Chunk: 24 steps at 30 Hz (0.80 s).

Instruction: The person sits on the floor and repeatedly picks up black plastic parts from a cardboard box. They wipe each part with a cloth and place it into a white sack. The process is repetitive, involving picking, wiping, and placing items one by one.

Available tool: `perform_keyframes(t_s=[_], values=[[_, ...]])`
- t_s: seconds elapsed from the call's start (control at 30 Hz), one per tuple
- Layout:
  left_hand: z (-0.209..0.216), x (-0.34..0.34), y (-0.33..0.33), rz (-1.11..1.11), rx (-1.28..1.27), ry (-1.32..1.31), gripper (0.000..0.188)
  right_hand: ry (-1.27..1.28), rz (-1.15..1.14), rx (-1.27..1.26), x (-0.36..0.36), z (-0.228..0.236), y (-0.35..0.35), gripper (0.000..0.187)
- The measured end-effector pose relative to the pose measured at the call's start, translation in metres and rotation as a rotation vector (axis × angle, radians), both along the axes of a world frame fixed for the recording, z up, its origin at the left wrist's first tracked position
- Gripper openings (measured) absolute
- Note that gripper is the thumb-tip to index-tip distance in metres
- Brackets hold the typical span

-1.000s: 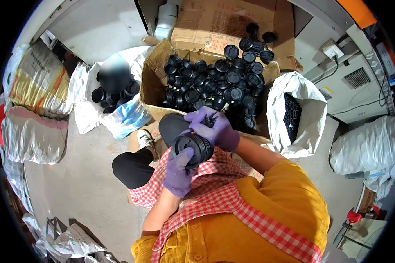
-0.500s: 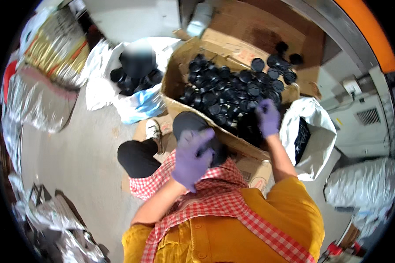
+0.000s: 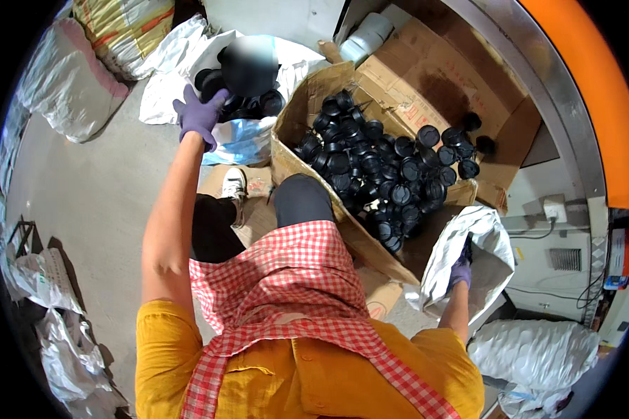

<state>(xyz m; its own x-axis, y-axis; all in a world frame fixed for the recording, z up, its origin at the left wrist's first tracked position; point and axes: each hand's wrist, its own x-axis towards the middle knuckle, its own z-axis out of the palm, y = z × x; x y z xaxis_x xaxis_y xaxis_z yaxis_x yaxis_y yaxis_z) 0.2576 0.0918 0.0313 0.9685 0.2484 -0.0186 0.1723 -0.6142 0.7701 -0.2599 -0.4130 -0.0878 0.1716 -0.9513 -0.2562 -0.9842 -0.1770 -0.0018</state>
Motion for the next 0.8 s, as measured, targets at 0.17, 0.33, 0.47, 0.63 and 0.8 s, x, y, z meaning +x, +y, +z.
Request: perform_keyframes(t_s=[0.17,0.33,0.47,0.63,0.8], values=[[-0.053,-0.018,-0.015,-0.241,0.266,-0.496,0.062,-0.26,0.031,-0.326,-0.008,0.028,0.006,0.037],[-0.065,-0.038,-0.04,-0.636,0.261,-0.474,0.04,-0.673,0.077,-0.495,0.041,0.066,0.017,0.029],[-0.074,-0.032,-0.059,-0.706,0.046,-0.266,0.034,-0.982,0.304,-0.292,0.113,0.07,0.032,0.024],[-0.086,-0.017,-0.069,-0.908,0.323,-0.204,0.03,-1.001,0.8,0.157,0.285,0.089,0.133,0.02],[-0.079,0.0,-0.081,-0.967,0.373,-0.065,0.038,-0.917,0.949,0.589,0.436,0.09,0.228,0.019]])
